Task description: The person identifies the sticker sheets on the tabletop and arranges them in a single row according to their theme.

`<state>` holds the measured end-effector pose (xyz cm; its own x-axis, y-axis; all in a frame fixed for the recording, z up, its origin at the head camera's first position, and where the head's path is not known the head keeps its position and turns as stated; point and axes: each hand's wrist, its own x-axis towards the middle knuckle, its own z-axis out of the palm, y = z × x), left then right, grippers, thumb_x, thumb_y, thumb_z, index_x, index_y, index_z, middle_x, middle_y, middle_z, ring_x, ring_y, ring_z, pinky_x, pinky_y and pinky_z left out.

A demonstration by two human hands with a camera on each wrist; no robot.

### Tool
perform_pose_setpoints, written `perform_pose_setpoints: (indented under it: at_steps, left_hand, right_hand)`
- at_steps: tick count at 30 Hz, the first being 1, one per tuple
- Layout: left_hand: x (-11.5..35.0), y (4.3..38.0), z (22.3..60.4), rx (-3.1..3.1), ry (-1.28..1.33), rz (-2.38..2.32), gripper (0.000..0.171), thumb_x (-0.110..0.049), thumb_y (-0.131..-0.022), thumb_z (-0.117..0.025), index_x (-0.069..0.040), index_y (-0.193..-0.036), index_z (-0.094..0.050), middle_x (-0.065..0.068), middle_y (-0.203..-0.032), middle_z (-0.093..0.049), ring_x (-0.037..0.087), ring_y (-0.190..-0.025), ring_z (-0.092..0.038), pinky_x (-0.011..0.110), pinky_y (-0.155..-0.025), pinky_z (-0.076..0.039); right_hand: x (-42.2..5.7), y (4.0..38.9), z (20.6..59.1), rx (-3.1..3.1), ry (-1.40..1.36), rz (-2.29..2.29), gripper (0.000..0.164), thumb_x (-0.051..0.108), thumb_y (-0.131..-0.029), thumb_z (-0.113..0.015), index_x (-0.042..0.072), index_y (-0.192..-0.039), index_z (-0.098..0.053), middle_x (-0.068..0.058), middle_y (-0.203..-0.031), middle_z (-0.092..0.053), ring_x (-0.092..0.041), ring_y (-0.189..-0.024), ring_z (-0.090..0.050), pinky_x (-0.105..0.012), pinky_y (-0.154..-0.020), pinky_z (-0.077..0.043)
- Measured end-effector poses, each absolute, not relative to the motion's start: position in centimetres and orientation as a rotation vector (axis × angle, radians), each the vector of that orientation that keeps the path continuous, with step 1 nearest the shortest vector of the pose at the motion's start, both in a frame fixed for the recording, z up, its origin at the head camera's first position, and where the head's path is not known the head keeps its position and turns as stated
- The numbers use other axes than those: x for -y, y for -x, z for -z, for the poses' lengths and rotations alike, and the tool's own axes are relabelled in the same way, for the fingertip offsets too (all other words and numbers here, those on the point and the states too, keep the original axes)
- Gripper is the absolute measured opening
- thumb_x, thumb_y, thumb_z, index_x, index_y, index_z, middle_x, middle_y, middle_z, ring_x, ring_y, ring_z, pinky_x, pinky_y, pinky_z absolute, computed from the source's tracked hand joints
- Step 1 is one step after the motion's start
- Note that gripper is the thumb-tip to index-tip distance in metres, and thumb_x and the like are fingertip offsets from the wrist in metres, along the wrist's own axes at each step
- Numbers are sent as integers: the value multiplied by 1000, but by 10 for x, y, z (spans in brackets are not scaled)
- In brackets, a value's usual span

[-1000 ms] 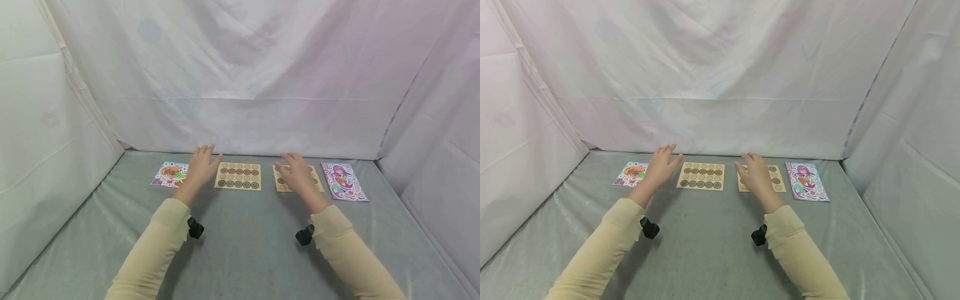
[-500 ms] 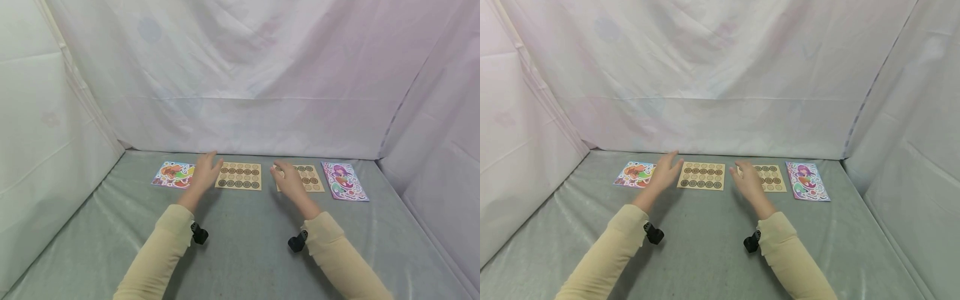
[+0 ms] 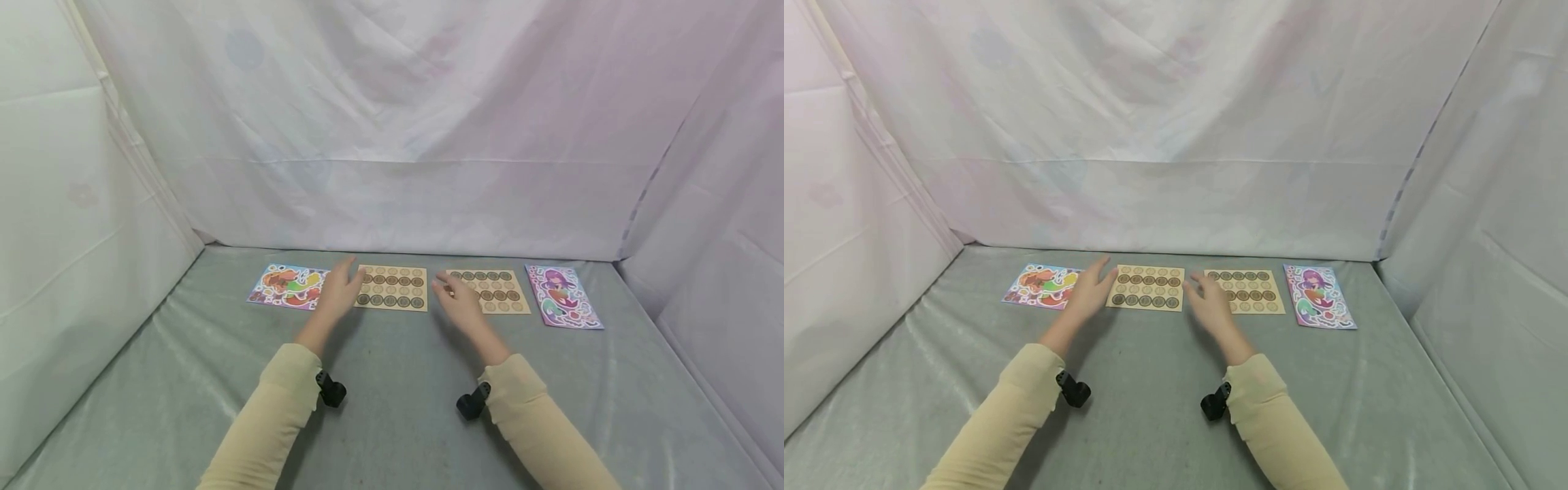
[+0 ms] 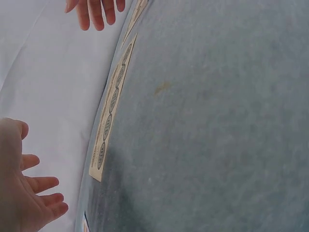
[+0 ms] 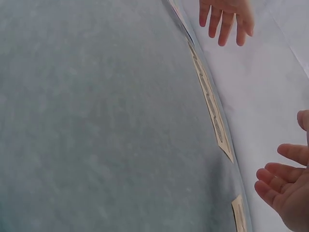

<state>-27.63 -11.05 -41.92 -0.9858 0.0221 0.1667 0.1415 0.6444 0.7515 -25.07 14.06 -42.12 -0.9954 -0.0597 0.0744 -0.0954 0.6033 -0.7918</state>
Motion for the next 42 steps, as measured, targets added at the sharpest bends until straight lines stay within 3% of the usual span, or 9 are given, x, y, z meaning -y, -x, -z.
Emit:
perform_pose_setpoints:
  at_steps: [15, 34, 42]
  left_hand:
    - [106, 271, 430, 2687, -41, 1461, 56, -35, -100, -44, -4, -146, -36, 17, -149, -35, 33, -138, -28, 46, -112, -22]
    - [105, 273, 437, 2633, -204, 1652, 55, -34, -99, -47, -5, -145, -38, 24, -139, -46, 38, -127, -44, 51, -101, -38]
    - [105, 271, 437, 2611, -228, 1710, 52, -31, -99, -46, -5, -144, -40, 23, -141, -44, 36, -129, -42, 49, -103, -36]
  right_hand:
    - [-128, 254, 441, 2757, -42, -1571, 53, 39, -100, -45, 7, -142, -43, -18, -144, -43, -34, -132, -40, -48, -103, -37]
    - [-122, 253, 443, 2739, 10, -1757, 58, 39, -99, -46, 7, -146, -36, -22, -144, -40, -37, -133, -36, -53, -104, -33]
    - [-121, 251, 443, 2725, 39, -1848, 59, 41, -98, -47, 10, -147, -35, -20, -146, -39, -36, -135, -34, -55, -105, -31]
